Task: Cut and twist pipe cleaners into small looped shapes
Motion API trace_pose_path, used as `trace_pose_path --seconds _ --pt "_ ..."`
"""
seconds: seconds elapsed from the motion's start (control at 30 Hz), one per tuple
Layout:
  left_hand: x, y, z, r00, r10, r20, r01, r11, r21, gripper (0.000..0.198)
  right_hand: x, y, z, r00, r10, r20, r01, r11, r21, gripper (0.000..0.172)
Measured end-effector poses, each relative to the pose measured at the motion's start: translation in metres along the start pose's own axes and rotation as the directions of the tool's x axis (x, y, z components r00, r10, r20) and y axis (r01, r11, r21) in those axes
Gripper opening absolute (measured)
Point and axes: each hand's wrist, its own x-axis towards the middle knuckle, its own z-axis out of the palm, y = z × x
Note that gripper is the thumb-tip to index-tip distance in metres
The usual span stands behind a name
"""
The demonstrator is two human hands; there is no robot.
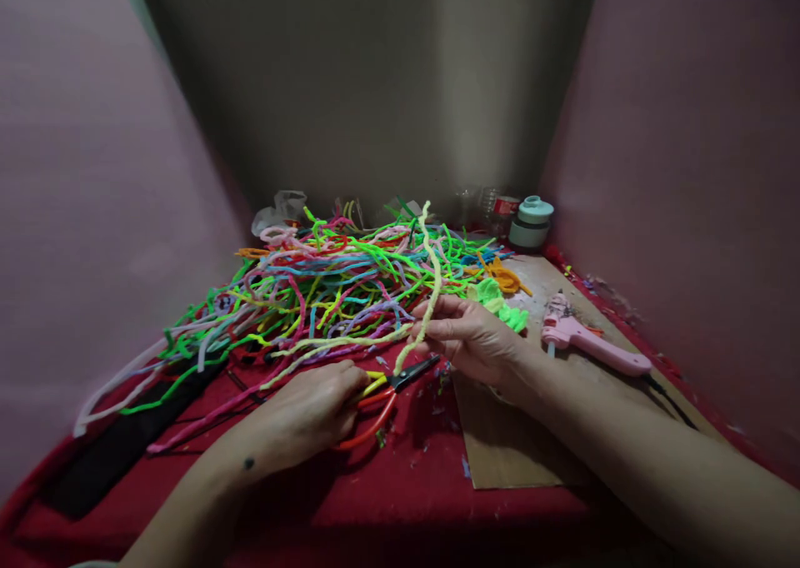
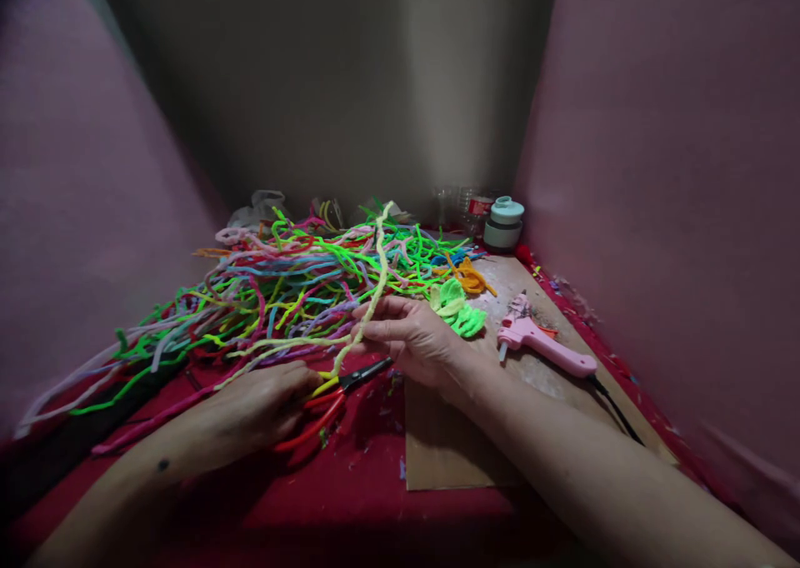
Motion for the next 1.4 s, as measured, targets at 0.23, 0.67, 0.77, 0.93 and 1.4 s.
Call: trace_pose_path --seconds 0.23,0.67,0.77,0.93,1.4 --pt "-0.013 -0.017 -0.016 0.994 -0.112 0.001 0.112 0.994 0.001 0.006 0.0 -0.005 0.001 0.993 -0.111 0.029 0.113 0.991 -0.074 0.024" --pt "0.036 0.057 -0.032 0.928 -0.307 -0.21 -0.039 0.481 -0.876 0.029 -0.002 0.001 0.002 0.975 -0.217 0.049 0.222 0.956 -0.194 0.009" --pt "0.042 0.064 -0.03 0.942 -0.277 -0.188 -0.033 0.482 -0.876 0.028 -0.001 0.001 0.0 0.975 -0.218 0.05 0.223 0.96 -0.171 0.01" --pt "0.044 0.06 -0.031 0.95 -0.268 -0.16 -0.012 0.479 -0.878 0.027 0.002 -0.004 -0.002 0.979 -0.202 -0.037 0.197 0.974 -0.11 0.015" --pt "0.053 0.044 -0.024 0.872 -0.36 -0.331 0.007 0.686 -0.727 0.03 0.001 -0.008 0.0 0.935 -0.322 -0.15 0.294 0.939 -0.181 0.012"
